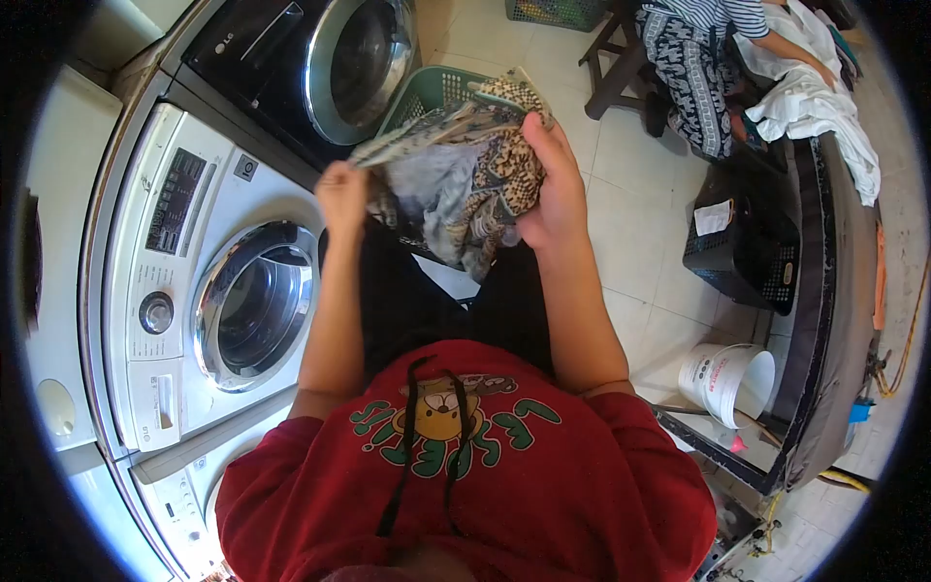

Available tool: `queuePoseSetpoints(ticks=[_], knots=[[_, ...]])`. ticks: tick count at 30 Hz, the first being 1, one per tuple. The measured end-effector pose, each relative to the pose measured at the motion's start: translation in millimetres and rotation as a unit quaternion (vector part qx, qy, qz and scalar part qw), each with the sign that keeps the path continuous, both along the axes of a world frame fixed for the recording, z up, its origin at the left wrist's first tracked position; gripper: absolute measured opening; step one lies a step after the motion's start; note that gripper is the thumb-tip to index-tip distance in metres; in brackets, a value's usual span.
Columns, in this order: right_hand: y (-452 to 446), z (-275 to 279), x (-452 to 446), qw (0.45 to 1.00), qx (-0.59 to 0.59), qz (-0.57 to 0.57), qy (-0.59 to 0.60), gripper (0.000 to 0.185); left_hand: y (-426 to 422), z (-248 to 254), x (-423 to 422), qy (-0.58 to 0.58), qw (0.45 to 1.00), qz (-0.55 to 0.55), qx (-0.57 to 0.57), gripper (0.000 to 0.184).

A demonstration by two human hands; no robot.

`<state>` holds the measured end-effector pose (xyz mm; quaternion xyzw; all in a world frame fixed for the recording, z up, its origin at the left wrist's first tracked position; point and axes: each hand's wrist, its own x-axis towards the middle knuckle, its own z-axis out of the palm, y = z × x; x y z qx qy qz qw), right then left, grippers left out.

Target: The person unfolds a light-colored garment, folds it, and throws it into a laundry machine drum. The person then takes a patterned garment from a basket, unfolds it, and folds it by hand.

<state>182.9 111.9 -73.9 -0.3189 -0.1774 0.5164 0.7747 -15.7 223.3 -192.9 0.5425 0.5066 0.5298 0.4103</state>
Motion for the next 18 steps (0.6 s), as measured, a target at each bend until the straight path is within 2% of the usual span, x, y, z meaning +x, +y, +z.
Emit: queuePoseSetpoints(ticks=[2, 4, 5, 7, 16, 17, 18], knots=[[4.0, 2.6, -1.9, 0.996, -0.003, 0.020, 0.082, 0.025, -22.2, -7.0, 18.4, -0.038, 0.972, -0.126, -0.197, 0.006], [4.0, 3.3, 3.2, 0.996, 0.001, 0.023, 0.083, 0.026, -37.9, -45.4, 25.6, -0.037, 0.944, -0.256, -0.206, 0.020], [2.3, 3.0, 7.1, 0.996, 0.002, 0.029, 0.082, 0.027, -43.7, -73.0, 27.3, 0.016, 0.934, -0.266, -0.239, 0.035], [-0.8, 2.5, 15.2, 0.996, 0.003, 0.047, 0.079, 0.030, -49.1, -116.6, 30.6, -0.048, 0.893, -0.302, -0.330, 0.047], [-18.7, -11.7, 70.3, 0.996, -0.008, -0.073, 0.047, 0.029, -23.9, -27.5, -15.1, -0.192, 0.855, -0.239, -0.418, 0.041], [-20.7, -12.8, 73.7, 0.995, -0.014, -0.089, 0.044, 0.029, -5.6, -26.9, -32.4, -0.363, 0.829, -0.212, -0.369, 0.038], [-20.7, -12.9, 73.3, 0.995, -0.016, -0.088, 0.042, 0.029, 3.2, -8.7, -43.1, -0.425, 0.818, -0.226, -0.316, 0.038]])
